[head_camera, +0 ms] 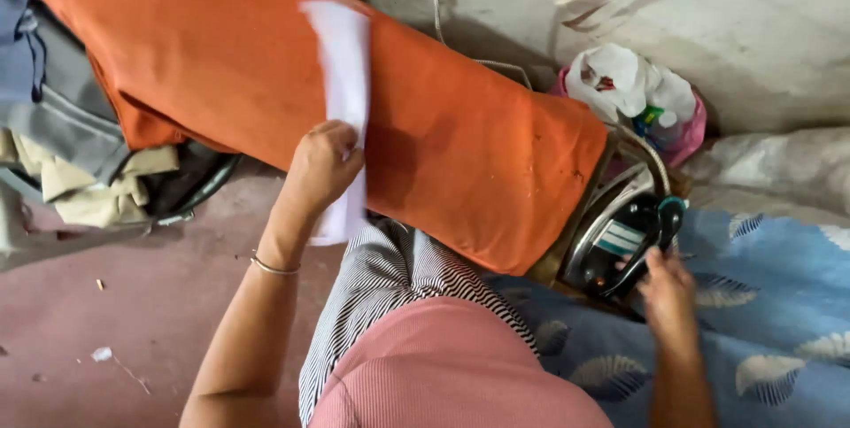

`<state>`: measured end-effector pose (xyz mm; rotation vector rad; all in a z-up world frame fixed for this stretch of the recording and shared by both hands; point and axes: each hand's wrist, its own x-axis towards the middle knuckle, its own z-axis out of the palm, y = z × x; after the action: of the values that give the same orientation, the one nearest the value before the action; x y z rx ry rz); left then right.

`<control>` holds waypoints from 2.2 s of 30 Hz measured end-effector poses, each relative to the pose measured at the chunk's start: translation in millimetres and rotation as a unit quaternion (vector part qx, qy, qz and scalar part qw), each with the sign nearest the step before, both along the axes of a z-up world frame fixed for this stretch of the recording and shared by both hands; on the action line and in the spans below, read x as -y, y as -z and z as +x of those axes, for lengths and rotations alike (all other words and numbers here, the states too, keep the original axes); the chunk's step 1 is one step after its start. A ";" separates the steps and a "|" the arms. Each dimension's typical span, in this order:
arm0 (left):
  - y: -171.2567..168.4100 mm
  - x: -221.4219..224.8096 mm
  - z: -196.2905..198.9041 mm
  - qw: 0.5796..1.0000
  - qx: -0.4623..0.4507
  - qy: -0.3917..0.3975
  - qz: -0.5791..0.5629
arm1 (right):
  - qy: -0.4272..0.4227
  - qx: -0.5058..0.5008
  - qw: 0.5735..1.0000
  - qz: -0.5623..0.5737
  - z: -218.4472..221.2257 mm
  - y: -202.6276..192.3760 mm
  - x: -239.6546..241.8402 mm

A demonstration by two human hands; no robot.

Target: Ironing a small strip of fabric after spraying it with water to prepare it for sewing.

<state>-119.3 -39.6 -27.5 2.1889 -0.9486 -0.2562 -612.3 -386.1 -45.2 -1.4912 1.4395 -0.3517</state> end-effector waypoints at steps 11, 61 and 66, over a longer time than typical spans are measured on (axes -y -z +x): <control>18.3 54.9 -22.7 0.975 0.060 -0.096 0.192 | 0.108 0.209 0.966 0.105 41.1 -44.5 0.9; 62.5 103.4 48.7 0.991 0.028 -0.066 0.114 | -0.445 -0.125 0.887 -0.007 435.9 -115.3 -95.8; 62.0 102.0 47.2 0.990 0.030 -0.062 0.119 | -0.449 -0.114 0.886 -0.002 431.4 -115.4 -94.1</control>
<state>-72.1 -141.6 -89.6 2.4767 -0.8461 -0.2575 -180.8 -292.0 70.2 -2.0648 0.7634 0.4061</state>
